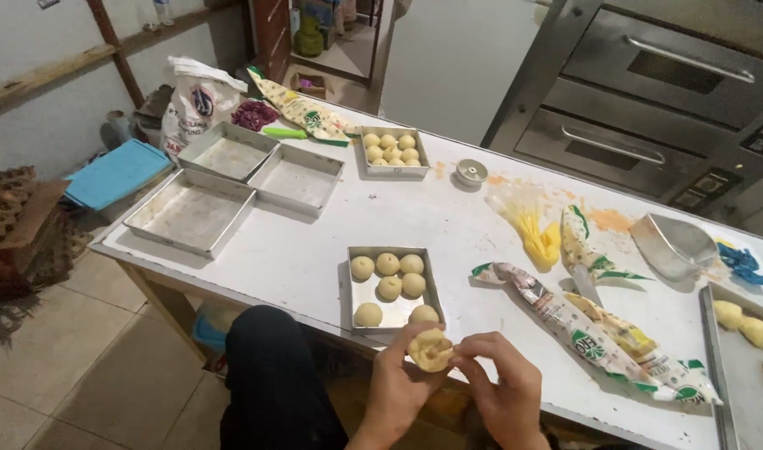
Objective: The person takes small dough balls from a tray, flattens them, and fills them with a cream from a piping bag. They then seal the dough into balls and place them into a square metal baking pan.
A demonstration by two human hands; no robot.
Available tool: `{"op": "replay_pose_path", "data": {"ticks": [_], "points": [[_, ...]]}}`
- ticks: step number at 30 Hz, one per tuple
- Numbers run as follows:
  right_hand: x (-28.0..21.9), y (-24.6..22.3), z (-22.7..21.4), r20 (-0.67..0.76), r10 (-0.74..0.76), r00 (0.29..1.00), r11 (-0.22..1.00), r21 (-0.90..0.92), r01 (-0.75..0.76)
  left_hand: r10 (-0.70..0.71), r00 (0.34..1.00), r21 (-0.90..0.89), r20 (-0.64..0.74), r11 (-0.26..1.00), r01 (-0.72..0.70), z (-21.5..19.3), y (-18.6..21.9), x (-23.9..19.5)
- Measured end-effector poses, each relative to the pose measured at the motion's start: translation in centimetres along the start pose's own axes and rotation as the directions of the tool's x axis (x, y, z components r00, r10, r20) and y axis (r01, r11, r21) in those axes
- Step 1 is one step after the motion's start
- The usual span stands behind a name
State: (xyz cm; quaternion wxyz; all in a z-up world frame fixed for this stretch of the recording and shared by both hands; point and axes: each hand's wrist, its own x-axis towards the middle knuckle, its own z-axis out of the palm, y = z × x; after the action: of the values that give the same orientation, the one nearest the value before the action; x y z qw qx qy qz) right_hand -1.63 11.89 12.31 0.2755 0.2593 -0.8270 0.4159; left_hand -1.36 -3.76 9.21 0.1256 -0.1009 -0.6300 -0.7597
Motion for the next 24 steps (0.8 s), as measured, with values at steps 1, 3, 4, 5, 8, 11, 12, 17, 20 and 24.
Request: {"op": "replay_pose_path", "data": {"ticks": [1,3,4,5,8,11,12,17,20,24], "points": [[-0.1,0.1,0.1,-0.057,0.105,0.993,0.991,0.095,-0.100,0.008,1.000,0.042,0.019,0.999,-0.009,0.2,-0.3,-0.3],[0.0,0.0,0.2,-0.114,0.226,0.968,0.959,0.198,-0.201,0.009,0.999,0.092,0.051,0.996,-0.013,0.0,0.1,-0.8],[0.5,0.0,0.0,0.011,0.365,0.931,0.880,0.323,-0.349,0.032,0.993,0.106,0.112,0.993,-0.044,-0.2,0.8,-0.8],[1.0,0.0,-0.3,0.151,0.476,0.867,0.762,0.421,-0.492,0.054,0.983,0.117,0.173,0.990,-0.075,-0.4,1.5,-0.7],[0.6,-0.5,-0.4,0.358,0.707,0.610,0.370,0.547,-0.751,0.057,0.972,0.061,0.229,0.996,-0.072,-0.8,1.8,-1.3],[-0.1,-0.3,0.3,0.341,0.714,0.612,0.381,0.545,-0.747,-0.078,0.993,-0.017,0.091,0.997,0.079,-0.4,1.2,-1.8],[-0.4,-0.5,0.2,0.342,0.712,0.614,0.380,0.547,-0.746,-0.076,0.993,-0.014,0.091,0.997,0.078,-0.4,1.0,-1.6],[-3.2,-1.8,0.7,0.072,0.408,0.910,0.836,0.372,-0.404,-0.165,0.982,-0.448,0.092,0.874,0.189,-0.4,-1.2,-1.9],[-3.7,-0.4,1.3,-0.125,0.328,0.936,0.914,0.294,-0.281,-0.179,0.968,-0.279,0.174,0.934,0.223,-0.6,-1.2,-1.9],[-3.6,-0.4,0.9,-0.129,0.243,0.961,0.932,0.305,-0.195,-0.042,0.958,0.006,0.283,0.999,0.042,-2.5,1.3,-0.9]]}}
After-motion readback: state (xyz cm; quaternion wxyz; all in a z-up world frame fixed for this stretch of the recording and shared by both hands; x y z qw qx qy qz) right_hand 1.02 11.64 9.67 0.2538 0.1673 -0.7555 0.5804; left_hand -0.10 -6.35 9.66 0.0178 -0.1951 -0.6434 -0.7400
